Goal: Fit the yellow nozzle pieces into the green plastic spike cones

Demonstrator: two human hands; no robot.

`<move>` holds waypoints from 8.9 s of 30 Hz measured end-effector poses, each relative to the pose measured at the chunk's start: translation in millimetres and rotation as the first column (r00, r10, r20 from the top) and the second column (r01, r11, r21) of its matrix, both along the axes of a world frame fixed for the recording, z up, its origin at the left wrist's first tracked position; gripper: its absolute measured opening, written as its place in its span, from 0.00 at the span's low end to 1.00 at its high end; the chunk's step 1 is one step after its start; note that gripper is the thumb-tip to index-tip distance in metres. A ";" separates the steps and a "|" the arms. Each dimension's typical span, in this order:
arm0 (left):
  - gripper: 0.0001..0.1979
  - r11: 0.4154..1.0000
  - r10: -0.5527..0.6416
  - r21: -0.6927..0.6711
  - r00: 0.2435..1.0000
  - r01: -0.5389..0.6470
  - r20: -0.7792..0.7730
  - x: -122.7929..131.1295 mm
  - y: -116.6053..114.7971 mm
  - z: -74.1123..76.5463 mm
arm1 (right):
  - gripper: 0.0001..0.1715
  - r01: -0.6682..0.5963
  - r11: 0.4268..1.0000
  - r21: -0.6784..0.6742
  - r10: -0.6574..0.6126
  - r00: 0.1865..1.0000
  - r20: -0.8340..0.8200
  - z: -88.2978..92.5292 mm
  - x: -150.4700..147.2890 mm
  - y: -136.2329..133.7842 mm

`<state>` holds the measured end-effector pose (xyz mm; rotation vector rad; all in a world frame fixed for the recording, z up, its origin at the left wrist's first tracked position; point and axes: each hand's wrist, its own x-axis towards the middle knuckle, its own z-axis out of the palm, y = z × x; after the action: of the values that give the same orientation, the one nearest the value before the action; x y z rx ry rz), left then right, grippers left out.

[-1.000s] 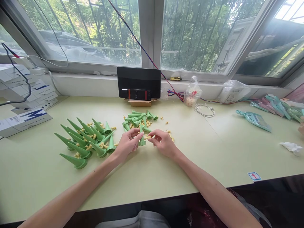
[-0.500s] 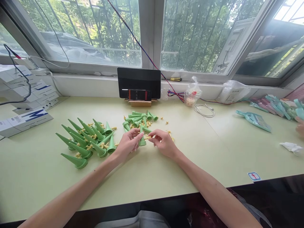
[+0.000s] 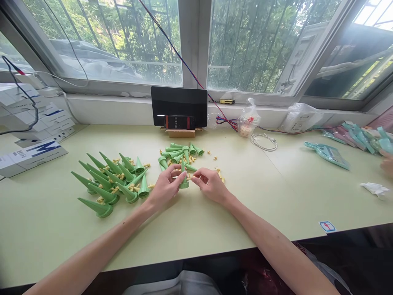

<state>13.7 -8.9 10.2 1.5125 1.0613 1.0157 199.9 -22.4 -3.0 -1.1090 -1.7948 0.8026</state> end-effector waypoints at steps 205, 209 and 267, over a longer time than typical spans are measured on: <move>0.07 0.979 -0.150 0.116 0.978 0.168 -0.147 -1.4 3.5 -10.4 | 0.07 -0.068 0.997 0.034 0.062 0.987 0.151 -3.3 3.3 0.2; 0.07 0.979 -0.147 0.116 0.978 0.165 -0.146 -1.6 3.7 -11.2 | 0.07 -0.061 0.998 0.032 0.055 0.988 0.147 -7.1 4.6 1.6; 0.07 0.968 -0.140 0.170 0.961 0.183 -0.239 -1.4 1.2 -11.9 | 0.13 -0.111 0.992 0.062 0.090 0.956 0.280 -7.4 6.1 2.0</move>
<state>12.3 -7.8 -1.6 1.8749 0.9968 0.8642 206.0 -20.4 -10.4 -1.1300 -2.1126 0.6549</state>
